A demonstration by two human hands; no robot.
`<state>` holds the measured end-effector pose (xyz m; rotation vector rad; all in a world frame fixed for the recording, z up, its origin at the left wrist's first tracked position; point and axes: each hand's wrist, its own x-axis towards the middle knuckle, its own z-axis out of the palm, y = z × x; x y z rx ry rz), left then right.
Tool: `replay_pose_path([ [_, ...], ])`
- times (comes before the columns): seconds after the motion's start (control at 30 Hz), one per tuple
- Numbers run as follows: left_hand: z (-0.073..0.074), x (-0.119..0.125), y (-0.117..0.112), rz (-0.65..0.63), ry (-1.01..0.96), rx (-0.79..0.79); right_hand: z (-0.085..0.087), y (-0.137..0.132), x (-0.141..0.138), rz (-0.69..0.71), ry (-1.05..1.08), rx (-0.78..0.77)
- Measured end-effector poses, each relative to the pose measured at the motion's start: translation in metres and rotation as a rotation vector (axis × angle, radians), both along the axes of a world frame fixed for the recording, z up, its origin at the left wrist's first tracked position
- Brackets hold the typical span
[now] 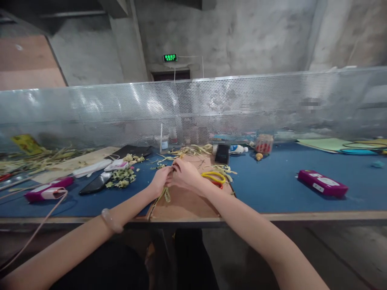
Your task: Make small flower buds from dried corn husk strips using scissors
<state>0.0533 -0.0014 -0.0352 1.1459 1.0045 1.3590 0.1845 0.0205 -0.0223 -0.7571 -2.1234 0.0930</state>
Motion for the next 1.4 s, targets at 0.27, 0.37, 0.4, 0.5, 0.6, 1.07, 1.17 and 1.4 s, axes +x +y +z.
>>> replay_pose_path([
  [0.27,-0.004,-0.005,-0.015,0.002,-0.024,0.005,0.003,0.003,-0.003,0.099,0.116,-0.117],
  [0.37,-0.004,-0.006,-0.021,-0.002,-0.012,0.000,0.002,0.002,-0.005,0.139,0.127,-0.152],
  [0.4,-0.003,-0.004,-0.021,-0.003,-0.010,0.000,0.002,0.002,-0.005,0.142,0.129,-0.159],
  [0.5,-0.001,0.003,-0.016,-0.012,-0.016,0.000,0.001,0.003,0.000,0.114,0.151,-0.164],
  [0.6,-0.001,0.008,-0.013,-0.020,-0.045,-0.005,0.001,0.002,0.005,0.099,0.169,-0.172],
  [1.07,-0.006,-0.005,-0.022,-0.022,-0.073,-0.040,-0.002,0.000,-0.002,0.282,0.233,-0.358],
  [1.17,-0.007,-0.003,-0.022,-0.031,-0.062,-0.047,-0.005,0.001,0.000,0.274,0.255,-0.424],
  [1.4,-0.008,-0.004,-0.022,-0.003,-0.041,-0.044,-0.004,0.001,0.000,0.333,0.332,-0.599],
])
